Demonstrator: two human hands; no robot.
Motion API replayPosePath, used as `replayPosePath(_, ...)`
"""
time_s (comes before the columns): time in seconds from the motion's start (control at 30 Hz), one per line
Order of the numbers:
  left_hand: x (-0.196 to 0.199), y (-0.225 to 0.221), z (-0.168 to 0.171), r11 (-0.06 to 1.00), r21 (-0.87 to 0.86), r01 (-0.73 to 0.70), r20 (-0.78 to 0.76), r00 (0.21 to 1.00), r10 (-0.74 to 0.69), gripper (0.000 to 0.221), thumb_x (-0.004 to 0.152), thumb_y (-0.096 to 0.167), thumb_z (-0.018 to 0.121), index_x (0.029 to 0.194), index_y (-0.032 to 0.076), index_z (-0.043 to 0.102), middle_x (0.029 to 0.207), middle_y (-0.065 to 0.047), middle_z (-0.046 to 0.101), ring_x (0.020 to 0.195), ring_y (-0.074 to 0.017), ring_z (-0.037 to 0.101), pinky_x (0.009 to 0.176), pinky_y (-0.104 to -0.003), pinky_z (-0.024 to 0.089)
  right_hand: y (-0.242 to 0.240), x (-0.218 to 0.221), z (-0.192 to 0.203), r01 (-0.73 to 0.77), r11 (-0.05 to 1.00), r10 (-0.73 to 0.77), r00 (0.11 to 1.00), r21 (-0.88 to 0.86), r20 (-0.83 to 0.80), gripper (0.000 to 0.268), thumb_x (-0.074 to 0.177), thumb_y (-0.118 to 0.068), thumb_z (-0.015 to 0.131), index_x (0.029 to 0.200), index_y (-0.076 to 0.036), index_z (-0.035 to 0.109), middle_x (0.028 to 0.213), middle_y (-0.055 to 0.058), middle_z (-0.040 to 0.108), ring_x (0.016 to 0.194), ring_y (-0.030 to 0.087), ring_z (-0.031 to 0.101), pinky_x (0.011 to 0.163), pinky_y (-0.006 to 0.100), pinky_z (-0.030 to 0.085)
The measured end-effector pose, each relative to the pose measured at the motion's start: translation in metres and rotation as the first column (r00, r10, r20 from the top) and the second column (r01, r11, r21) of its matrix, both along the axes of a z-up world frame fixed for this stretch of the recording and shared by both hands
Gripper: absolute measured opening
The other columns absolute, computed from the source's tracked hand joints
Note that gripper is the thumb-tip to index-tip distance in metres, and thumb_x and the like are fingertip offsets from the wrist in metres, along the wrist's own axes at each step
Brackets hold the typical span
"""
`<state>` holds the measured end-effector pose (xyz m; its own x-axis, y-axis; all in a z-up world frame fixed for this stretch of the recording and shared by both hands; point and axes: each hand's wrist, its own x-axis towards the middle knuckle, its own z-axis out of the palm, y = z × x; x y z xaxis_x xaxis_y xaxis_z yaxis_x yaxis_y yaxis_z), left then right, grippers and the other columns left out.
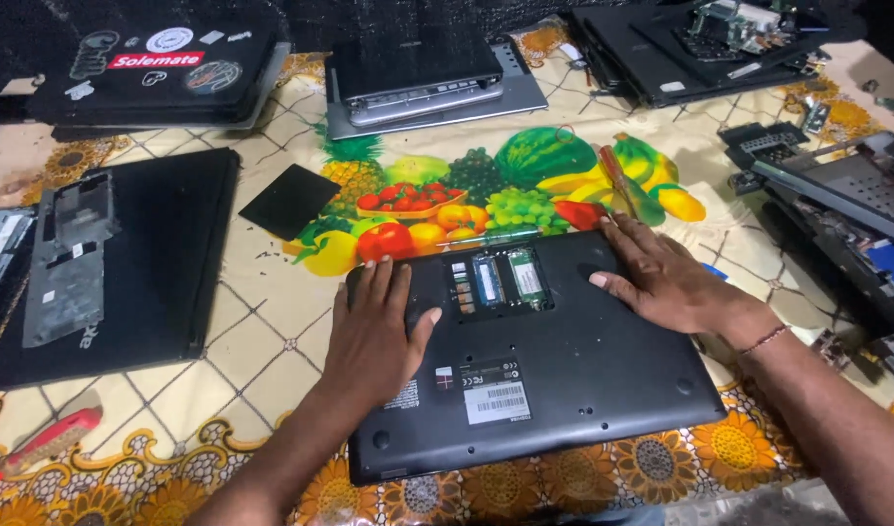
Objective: Disassembling and reassembling a laptop, cleaning internal components with a brush, and managing internal wiring.
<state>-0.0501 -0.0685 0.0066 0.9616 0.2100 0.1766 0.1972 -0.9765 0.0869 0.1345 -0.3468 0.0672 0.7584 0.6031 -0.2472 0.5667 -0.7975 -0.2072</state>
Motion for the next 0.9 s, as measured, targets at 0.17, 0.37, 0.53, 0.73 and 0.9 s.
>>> replayPosePath(0.17, 0.002, 0.001, -0.001, 0.997, -0.082, 0.009, 0.041, 0.999, -0.006, 0.067, 0.106, 0.054, 0.036, 0.149, 0.003, 0.048, 0.150, -0.029, 0.049, 0.144, -0.0424, 0.045, 0.114, -0.066, 0.033, 0.000, -0.017, 0.014, -0.040, 0.989, 0.033, 0.998, 0.145, 0.048, 0.080, 0.103, -0.052, 0.039, 0.161, 0.000, 0.023, 0.163, 0.032, 0.027, 0.150, 0.049, 0.029, 0.124, 0.062, 0.019)
replayPosePath(0.37, 0.006, 0.011, -0.039, 0.997, -0.052, 0.054, 0.255, 0.966, -0.039, 0.070, 0.099, 0.054, 0.052, 0.149, 0.004, 0.048, 0.153, -0.023, 0.048, 0.143, -0.0397, 0.042, 0.115, -0.058, 0.030, -0.038, -0.020, -0.026, -0.314, 0.943, 0.181, 0.766, 0.114, 0.618, 0.055, 0.104, -0.037, 0.044, 0.147, -0.003, 0.052, 0.149, 0.024, 0.056, 0.134, 0.040, 0.058, 0.112, 0.053, 0.046)
replayPosePath(0.53, 0.005, 0.014, -0.035, 0.990, -0.112, 0.082, 0.232, 0.971, -0.055, 0.071, 0.100, 0.054, 0.052, 0.150, 0.004, 0.044, 0.155, -0.027, 0.043, 0.145, -0.0431, 0.038, 0.113, -0.061, 0.029, -0.064, -0.067, -0.043, -0.278, 0.925, 0.167, 0.909, 0.258, 0.383, 0.063, 0.101, -0.044, 0.043, 0.150, -0.004, 0.044, 0.157, 0.021, 0.044, 0.147, 0.035, 0.040, 0.118, 0.049, 0.033)
replayPosePath(0.73, -0.001, 0.016, -0.026, 0.947, -0.307, 0.094, 0.114, 0.992, -0.061, 0.079, 0.099, 0.057, 0.051, 0.155, 0.003, 0.035, 0.164, -0.028, 0.023, 0.154, -0.0432, 0.017, 0.119, -0.059, 0.015, -0.069, -0.069, -0.060, -0.245, 0.913, 0.125, 0.929, 0.325, 0.349, 0.066, 0.100, -0.040, 0.045, 0.157, -0.007, 0.037, 0.166, 0.017, 0.032, 0.154, 0.037, 0.026, 0.122, 0.050, 0.022)
replayPosePath(0.9, -0.033, -0.014, -0.030, 0.990, -0.143, -0.010, 0.011, 1.000, 0.012, 0.087, 0.102, 0.069, 0.036, 0.159, 0.004, 0.026, 0.167, -0.031, 0.011, 0.155, -0.0475, 0.006, 0.117, -0.063, 0.014, -0.070, -0.070, -0.061, -0.233, 0.928, 0.125, 0.930, 0.290, 0.345, 0.067, 0.102, -0.041, 0.040, 0.161, -0.012, 0.029, 0.169, 0.015, 0.025, 0.154, 0.037, 0.022, 0.121, 0.051, 0.020)
